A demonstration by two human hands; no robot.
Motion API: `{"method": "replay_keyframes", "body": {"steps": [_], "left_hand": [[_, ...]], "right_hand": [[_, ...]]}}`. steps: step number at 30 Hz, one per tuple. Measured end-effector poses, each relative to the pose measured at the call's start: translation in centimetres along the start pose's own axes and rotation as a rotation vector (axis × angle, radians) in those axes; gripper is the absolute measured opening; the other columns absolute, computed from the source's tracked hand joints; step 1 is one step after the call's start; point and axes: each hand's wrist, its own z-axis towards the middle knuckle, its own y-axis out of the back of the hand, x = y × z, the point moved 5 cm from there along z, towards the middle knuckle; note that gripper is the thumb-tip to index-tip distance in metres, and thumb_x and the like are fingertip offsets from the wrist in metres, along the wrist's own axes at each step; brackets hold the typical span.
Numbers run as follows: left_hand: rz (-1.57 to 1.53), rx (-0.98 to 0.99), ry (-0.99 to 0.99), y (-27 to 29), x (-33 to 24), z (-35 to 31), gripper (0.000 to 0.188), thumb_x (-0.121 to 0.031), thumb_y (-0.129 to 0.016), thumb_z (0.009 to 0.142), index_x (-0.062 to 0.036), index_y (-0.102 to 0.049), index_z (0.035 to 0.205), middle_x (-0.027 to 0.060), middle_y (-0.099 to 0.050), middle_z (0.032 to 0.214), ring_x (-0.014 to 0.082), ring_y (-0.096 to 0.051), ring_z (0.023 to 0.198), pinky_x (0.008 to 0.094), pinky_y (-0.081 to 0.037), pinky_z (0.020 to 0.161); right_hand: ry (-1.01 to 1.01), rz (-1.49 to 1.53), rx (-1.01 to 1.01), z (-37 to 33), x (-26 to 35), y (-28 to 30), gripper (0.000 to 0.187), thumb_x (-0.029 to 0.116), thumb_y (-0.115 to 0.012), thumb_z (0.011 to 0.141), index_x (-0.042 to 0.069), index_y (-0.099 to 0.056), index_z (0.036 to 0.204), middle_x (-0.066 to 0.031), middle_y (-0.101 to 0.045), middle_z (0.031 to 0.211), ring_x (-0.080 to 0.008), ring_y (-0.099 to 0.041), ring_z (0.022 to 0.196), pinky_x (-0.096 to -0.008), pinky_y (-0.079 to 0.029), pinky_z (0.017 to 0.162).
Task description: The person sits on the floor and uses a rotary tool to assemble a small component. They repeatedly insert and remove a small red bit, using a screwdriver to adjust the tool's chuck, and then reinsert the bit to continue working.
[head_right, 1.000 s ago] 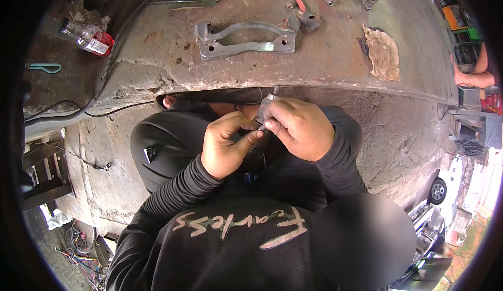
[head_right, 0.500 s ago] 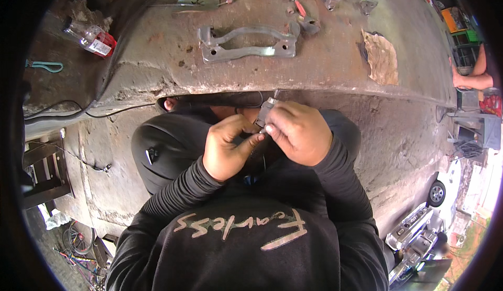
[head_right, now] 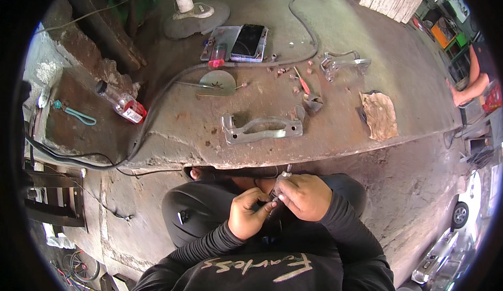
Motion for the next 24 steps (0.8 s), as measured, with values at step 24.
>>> {"method": "replay_keyframes", "body": {"steps": [24], "left_hand": [[-0.258, 0.107, 0.102, 0.6, 1.2, 0.7, 0.009, -0.003, -0.072, 0.08, 0.0, -0.064, 0.084, 0.0091, -0.064, 0.078, 0.0164, -0.061, 0.068, 0.0259, -0.046, 0.061]], "right_hand": [[-0.318, -0.054, -0.21, 22.3, -16.1, 11.7, 0.033, 0.001, -0.048, 0.081, 0.003, -0.062, 0.111, -0.0185, -0.064, 0.083, -0.0287, -0.067, 0.066, -0.0387, -0.054, 0.06]]}}
